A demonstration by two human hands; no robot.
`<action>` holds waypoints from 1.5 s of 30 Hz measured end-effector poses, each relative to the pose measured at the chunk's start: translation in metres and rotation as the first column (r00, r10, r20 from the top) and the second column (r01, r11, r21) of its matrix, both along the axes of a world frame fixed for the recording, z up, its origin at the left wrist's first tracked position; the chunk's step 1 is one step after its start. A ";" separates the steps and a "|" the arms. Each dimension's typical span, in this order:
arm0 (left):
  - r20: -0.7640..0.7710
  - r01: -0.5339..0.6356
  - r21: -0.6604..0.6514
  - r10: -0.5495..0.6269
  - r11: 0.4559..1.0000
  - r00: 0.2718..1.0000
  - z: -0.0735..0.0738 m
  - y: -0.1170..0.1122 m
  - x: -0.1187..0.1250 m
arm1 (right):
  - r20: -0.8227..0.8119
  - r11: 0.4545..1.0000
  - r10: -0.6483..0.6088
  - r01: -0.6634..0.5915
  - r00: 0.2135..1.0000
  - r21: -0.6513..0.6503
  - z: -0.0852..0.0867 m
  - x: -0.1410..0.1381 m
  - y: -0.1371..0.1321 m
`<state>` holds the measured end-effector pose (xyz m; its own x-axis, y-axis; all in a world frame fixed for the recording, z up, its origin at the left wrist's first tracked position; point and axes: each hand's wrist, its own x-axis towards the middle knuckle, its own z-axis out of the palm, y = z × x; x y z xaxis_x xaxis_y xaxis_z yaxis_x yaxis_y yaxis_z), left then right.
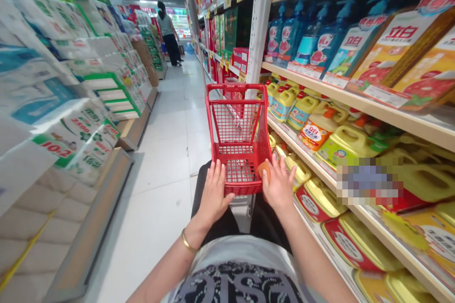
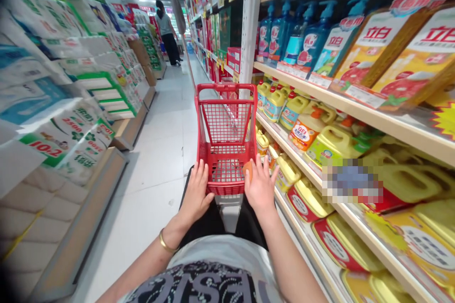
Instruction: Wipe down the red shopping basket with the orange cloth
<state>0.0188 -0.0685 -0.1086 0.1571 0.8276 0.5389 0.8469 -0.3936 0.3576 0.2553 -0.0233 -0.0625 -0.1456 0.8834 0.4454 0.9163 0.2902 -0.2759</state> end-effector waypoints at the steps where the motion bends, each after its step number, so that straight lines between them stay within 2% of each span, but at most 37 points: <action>1: 0.005 0.009 -0.017 -0.008 1.000 1.000 0.002 0.000 0.000 | -0.001 1.000 -0.016 0.016 1.000 -0.001 0.000 -0.001 0.000; 3: 0.022 0.013 -0.025 -0.012 1.000 1.000 0.004 0.001 0.001 | 0.021 0.996 0.083 -0.083 0.996 -0.017 -0.001 -0.018 -0.004; 5: 0.033 0.008 -0.011 -0.007 1.000 0.999 0.003 0.002 0.001 | 0.042 0.970 0.240 -0.238 0.970 -0.040 -0.002 -0.044 -0.009; 7: 0.025 0.005 0.004 -0.005 1.000 1.000 0.001 0.004 -0.001 | 0.035 0.942 0.334 -0.331 0.942 -0.062 -0.001 -0.065 -0.011; 9: 0.003 0.009 0.010 -0.009 1.000 1.000 -0.001 0.006 -0.004 | 0.016 0.922 0.383 -0.381 0.924 -0.066 0.001 -0.069 -0.009; 10: -0.008 0.013 0.012 -0.013 1.000 1.000 -0.001 0.006 -0.006 | 0.008 0.918 0.392 -0.391 0.920 -0.058 0.002 -0.062 -0.007; 12: -0.025 0.022 0.020 -0.021 1.000 0.999 0.000 0.006 -0.005 | -0.013 0.939 0.342 -0.343 0.939 -0.031 0.001 -0.036 -0.003; 14: -0.032 0.037 0.026 -0.036 0.999 0.999 0.001 0.006 -0.001 | -0.038 0.979 0.203 -0.204 0.978 -0.019 -0.001 -0.005 -0.001; 16: -0.022 0.048 0.019 -0.047 0.999 0.999 0.001 0.006 0.004 | -0.039 0.996 0.083 -0.084 0.996 -0.027 -0.002 0.011 -0.001; 18: 0.005 0.039 0.015 -0.039 0.999 0.999 -0.001 0.006 0.007 | -0.010 0.996 0.085 -0.086 0.996 -0.034 -0.002 0.003 -0.004; 22: 0.059 0.010 -0.011 -0.010 1.000 0.998 -0.005 0.008 0.003 | 0.037 0.949 0.314 -0.312 0.949 -0.045 -0.004 -0.059 -0.018; 24: 0.092 0.008 -0.032 -0.005 0.999 0.996 -0.005 0.007 -0.003 | 0.038 0.913 0.407 -0.404 0.913 -0.057 -0.005 -0.079 -0.023; 25: 0.107 0.018 -0.041 -0.014 0.999 0.994 -0.004 0.006 -0.006 | 0.039 0.899 0.436 -0.433 0.899 -0.062 -0.005 -0.080 -0.024; 27: 0.120 0.052 -0.058 -0.044 0.997 0.992 -0.001 0.004 -0.008 | 0.039 0.900 0.434 -0.431 0.900 -0.070 -0.007 -0.063 -0.024; 29: 0.110 0.077 -0.070 -0.069 0.995 0.992 0.002 0.002 -0.007 | 0.023 0.946 0.317 -0.314 0.948 -0.075 -0.010 -0.031 -0.019; 31: 0.084 0.078 -0.073 -0.072 0.994 0.994 0.003 0.002 -0.002 | -0.008 0.989 0.125 -0.125 0.992 -0.082 -0.012 -0.003 -0.012; 33: 0.070 0.065 -0.057 -0.061 0.996 0.996 0.003 0.002 0.002 | -0.018 0.996 -0.003 0.001 1.000 -0.086 -0.012 0.007 -0.007; 34: 0.071 0.054 -0.047 -0.050 0.997 0.996 0.003 0.003 0.004 | -0.010 0.996 -0.014 0.013 1.000 -0.083 -0.012 0.002 -0.007; 35: 0.075 0.042 -0.037 -0.039 0.998 0.996 0.002 0.004 0.006 | 0.005 0.997 0.013 -0.012 1.000 -0.080 -0.011 -0.009 -0.008; 37: 0.081 0.019 -0.027 -0.016 0.999 0.997 0.000 0.005 0.006 | 0.041 0.987 0.148 -0.145 0.988 -0.070 -0.011 -0.039 -0.013; 40: 0.069 0.010 -0.032 -0.008 0.999 0.998 -0.001 0.005 0.003 | 0.078 0.934 0.356 -0.351 0.931 -0.072 -0.013 -0.074 -0.021; 42: 0.053 0.012 -0.035 -0.010 0.999 0.999 -0.001 0.005 0.001 | 0.079 0.924 0.380 -0.374 0.922 -0.080 -0.015 -0.071 -0.024; 43: 0.045 0.013 -0.034 -0.012 0.999 0.999 0.000 0.004 0.001 | 0.072 0.936 0.347 -0.342 0.935 -0.081 -0.016 -0.060 -0.024; 45: 0.035 0.012 -0.032 -0.011 0.999 0.999 0.000 0.004 0.002 | 0.043 0.979 0.197 -0.194 0.979 -0.070 -0.017 -0.029 -0.020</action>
<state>0.0206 -0.0647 -0.1088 0.1479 0.8431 0.5170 0.8291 -0.3907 0.4000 0.2265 -0.0437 -0.0792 -0.3386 0.8627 0.3757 0.8568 0.4477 -0.2558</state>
